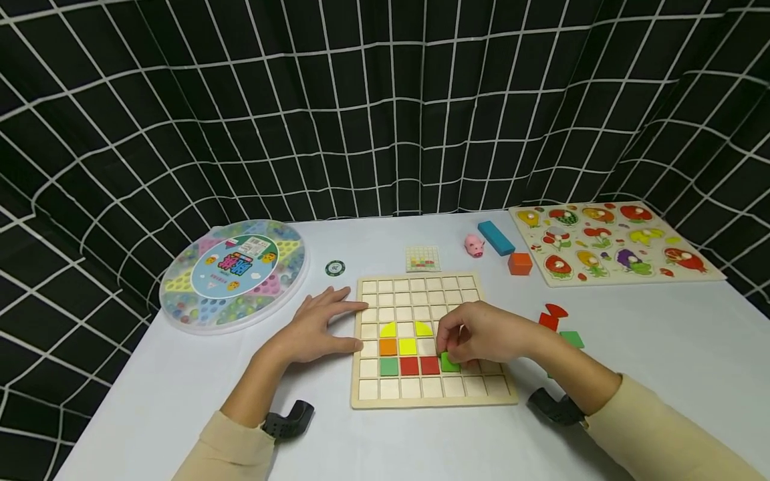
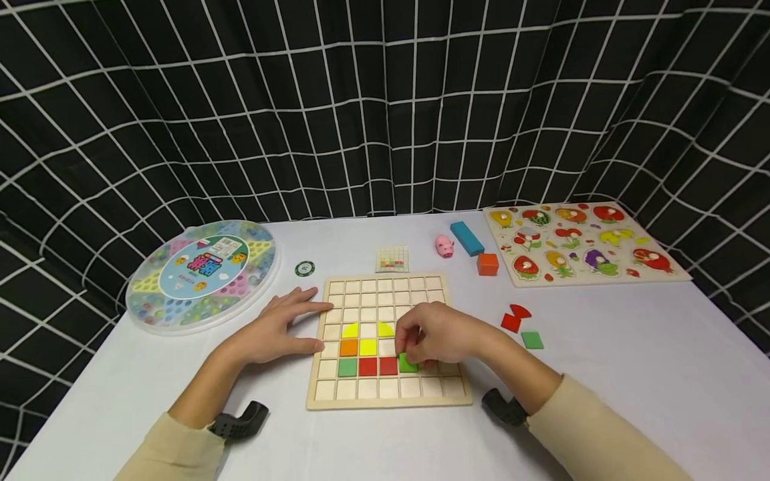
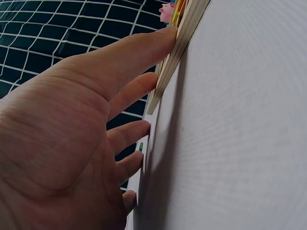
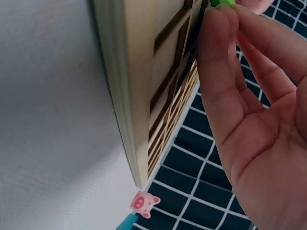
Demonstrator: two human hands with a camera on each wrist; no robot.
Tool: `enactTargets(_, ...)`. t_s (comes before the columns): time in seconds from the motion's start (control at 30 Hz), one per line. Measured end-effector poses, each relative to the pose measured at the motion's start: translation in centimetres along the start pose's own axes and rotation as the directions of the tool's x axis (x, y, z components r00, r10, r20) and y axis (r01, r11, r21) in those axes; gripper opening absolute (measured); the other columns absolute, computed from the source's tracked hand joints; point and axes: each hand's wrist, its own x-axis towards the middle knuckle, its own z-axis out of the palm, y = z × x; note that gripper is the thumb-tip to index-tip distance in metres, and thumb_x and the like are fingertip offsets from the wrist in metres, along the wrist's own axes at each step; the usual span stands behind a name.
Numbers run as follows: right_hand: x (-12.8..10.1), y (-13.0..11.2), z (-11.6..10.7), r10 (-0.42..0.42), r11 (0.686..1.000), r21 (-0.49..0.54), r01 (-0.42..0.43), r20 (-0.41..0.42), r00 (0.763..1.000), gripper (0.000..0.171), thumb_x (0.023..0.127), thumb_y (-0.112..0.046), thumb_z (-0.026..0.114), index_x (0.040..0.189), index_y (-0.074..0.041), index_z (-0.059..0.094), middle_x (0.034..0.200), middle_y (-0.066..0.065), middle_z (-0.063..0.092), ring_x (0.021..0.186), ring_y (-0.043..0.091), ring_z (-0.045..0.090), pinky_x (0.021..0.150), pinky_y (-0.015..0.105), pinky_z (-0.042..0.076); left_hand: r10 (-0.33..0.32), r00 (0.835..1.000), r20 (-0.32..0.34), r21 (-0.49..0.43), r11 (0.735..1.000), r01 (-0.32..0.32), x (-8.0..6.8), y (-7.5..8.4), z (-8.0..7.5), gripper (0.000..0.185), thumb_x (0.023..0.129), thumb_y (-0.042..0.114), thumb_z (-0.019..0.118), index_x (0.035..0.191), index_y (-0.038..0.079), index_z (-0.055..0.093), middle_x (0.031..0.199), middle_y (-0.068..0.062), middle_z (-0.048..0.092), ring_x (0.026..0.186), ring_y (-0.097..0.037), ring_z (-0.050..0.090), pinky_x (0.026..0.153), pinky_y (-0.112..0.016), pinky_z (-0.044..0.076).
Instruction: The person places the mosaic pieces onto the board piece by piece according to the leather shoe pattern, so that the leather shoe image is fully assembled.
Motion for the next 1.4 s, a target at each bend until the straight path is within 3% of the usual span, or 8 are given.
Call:
enactTargets(0.33,-0.2,-0.1,0.6,-0.074,0.982,-0.177,0.063,-0.058,0.996,0.020,0.087,-0.002,0.078,0.087,-0.022,0.074,0.079,-0.011,0.062,0.079,0.011,0.057,0.068,0.022,0.051,-0.005,1.000,-0.001,0.010,1.000,0.005,0.2,0.0,0.0,0.066,0.083,0.043,0.081,0.144,0.033,0.061,0.168,-0.008,0.035,0.162,-0.036,0.012,0.130,-0.061,0.000)
enactTargets(0.5,-0.5,-0.3,0.5,-0.106,0.973,-0.214,0.091,-0.058,0.993,0.018,0.087,-0.005,0.079,0.089,-0.023,0.074,0.081,-0.012,0.061,0.079,0.009,0.056,0.070,0.022,0.050,-0.003,1.000,-0.003,0.009,1.000,0.003,0.1,-0.1,0.1,0.066,0.083,0.043,0.081,0.144,0.032,0.061,0.168,-0.009,0.035,0.161,-0.036,0.013,0.129,-0.062,0.000)
enactTargets(0.73,-2.4,0.5,-0.5,-0.073,0.993,-0.098,0.064,-0.092,0.993,0.007,0.093,-0.019,0.077,0.098,-0.021,0.075,0.089,-0.008,0.065,0.086,0.014,0.058,0.071,0.023,0.053,0.018,1.000,0.003,0.009,1.000,-0.018,0.1,0.1,0.0,0.066,0.083,0.043,0.081,0.145,0.030,0.061,0.168,-0.010,0.034,0.161,-0.036,0.013,0.129,-0.062,-0.001)
enactTargets(1.0,-5.9,2.4,-2.6,-0.001,0.999,0.040,0.007,-0.131,0.991,0.018,0.096,-0.021,0.073,0.111,-0.012,0.073,0.095,0.001,0.067,0.072,0.015,0.062,0.062,0.025,0.055,0.029,1.000,-0.005,0.023,0.999,-0.029,0.2,0.1,-0.3,0.067,0.083,0.043,0.081,0.145,0.030,0.061,0.169,-0.011,0.034,0.161,-0.037,0.014,0.129,-0.062,0.000)
enactTargets(1.23,-8.7,4.5,-3.3,0.083,0.994,0.079,-0.070,-0.164,0.983,0.021,0.096,-0.022,0.074,0.114,-0.011,0.073,0.096,0.006,0.067,0.070,0.016,0.063,0.061,0.028,0.056,0.017,1.000,0.000,0.012,1.000,-0.017,0.1,0.1,-0.3,0.066,0.083,0.043,0.082,0.145,0.031,0.061,0.168,-0.010,0.034,0.161,-0.038,0.013,0.129,-0.061,0.000)
enactTargets(1.4,-10.1,6.0,-3.4,0.124,0.992,0.047,-0.118,-0.178,0.976,0.022,0.093,-0.022,0.077,0.113,-0.014,0.073,0.101,0.002,0.068,0.076,0.012,0.062,0.064,0.026,0.057,0.014,1.000,0.000,0.008,1.000,-0.014,0.0,0.1,-0.2,0.066,0.083,0.042,0.082,0.145,0.030,0.061,0.168,-0.011,0.034,0.161,-0.038,0.013,0.129,-0.062,0.000)
